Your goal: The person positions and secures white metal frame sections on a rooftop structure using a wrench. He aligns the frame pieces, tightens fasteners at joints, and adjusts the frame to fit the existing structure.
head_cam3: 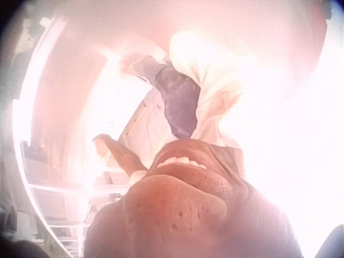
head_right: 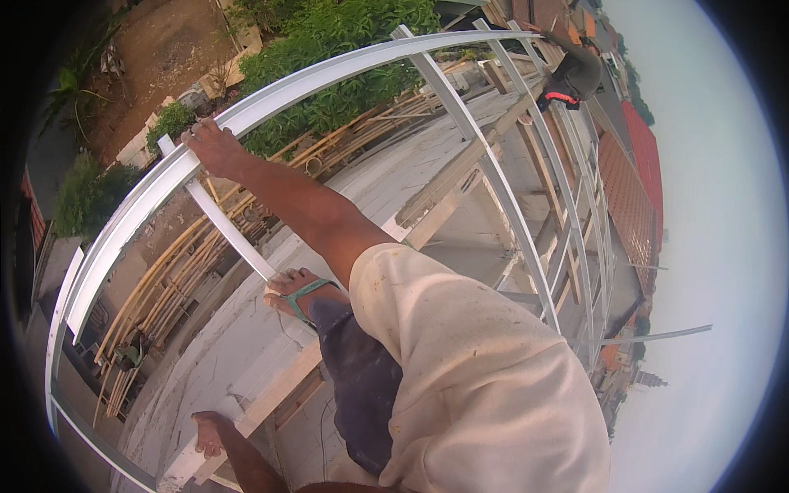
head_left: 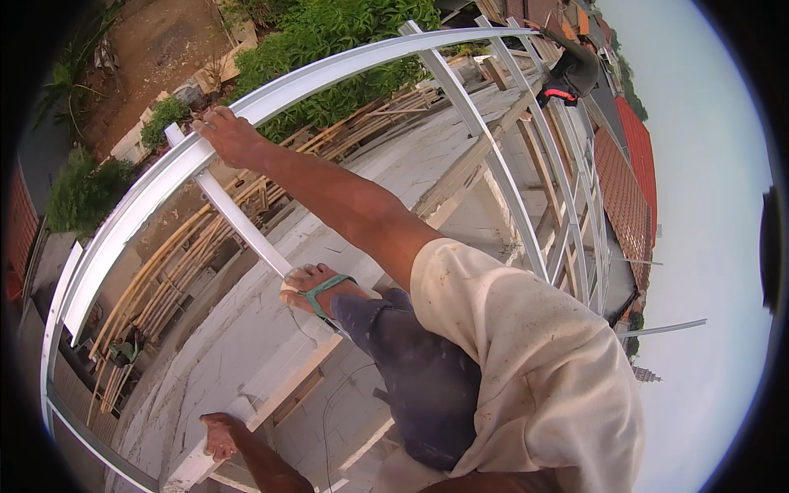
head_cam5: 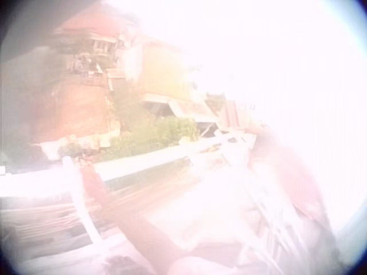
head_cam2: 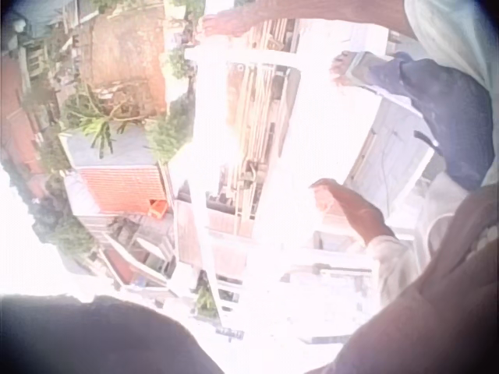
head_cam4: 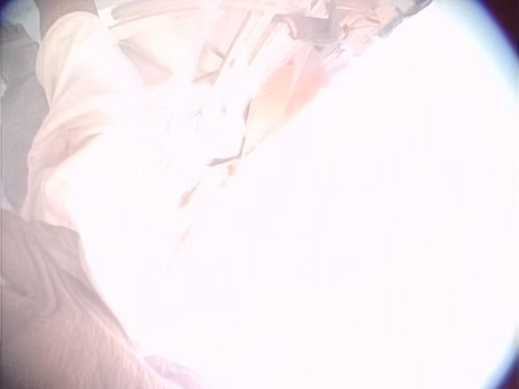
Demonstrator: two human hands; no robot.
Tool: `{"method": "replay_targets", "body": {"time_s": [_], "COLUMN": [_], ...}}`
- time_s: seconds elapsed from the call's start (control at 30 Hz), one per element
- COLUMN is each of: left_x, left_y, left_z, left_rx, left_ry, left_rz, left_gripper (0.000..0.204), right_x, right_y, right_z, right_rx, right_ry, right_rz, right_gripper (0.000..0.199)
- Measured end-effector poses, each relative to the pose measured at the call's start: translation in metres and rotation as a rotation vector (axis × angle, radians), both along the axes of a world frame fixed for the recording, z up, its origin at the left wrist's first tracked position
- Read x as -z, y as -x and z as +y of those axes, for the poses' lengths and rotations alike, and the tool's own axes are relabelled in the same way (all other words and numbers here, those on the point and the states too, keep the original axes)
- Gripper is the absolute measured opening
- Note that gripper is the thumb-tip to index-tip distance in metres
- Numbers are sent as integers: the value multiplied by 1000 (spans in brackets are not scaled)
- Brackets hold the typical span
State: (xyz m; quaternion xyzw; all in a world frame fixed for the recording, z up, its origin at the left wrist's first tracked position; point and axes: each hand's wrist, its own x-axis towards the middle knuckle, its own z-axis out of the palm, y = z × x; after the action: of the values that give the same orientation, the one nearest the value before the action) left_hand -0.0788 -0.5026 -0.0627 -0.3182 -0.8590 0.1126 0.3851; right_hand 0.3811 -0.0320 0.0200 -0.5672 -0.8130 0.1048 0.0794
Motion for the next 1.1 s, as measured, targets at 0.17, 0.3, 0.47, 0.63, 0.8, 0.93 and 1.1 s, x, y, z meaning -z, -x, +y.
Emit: {"method": "replay_targets", "body": {"time_s": [0.17, 0.3, 0.47, 0.63, 0.8, 0.93, 1.1], "left_x": [-8, -17, -25, 65, 11, -40, -62], "left_y": [14, 16, 15, 104, 55, 80, 90], "left_z": [-21, -44, -44, -57, 6, -14, -31], "left_rx": [52, 118, 166, -632, -631, -660, -722], "left_ry": [54, 100, 159, -407, -294, -308, -327], "left_rz": [84, 126, 158, -473, -731, -711, -752], "left_gripper": [45, 41, 40, 95, 121, 113, 107], "right_x": [17, 14, 22, -15, -26, -41, -22], "right_y": [21, 32, 24, 75, 45, 88, 112], "right_z": [14, 8, -11, 14, -12, -30, -42], "right_rx": [-12, -40, -57, -117, -97, -169, -202], "right_ry": [-103, -75, -45, 32, 100, 77, 79], "right_rz": [-28, -27, 22, -32, -145, -67, -33], "right_gripper": [57, 48, 51, 73, 93, 93, 99]}}
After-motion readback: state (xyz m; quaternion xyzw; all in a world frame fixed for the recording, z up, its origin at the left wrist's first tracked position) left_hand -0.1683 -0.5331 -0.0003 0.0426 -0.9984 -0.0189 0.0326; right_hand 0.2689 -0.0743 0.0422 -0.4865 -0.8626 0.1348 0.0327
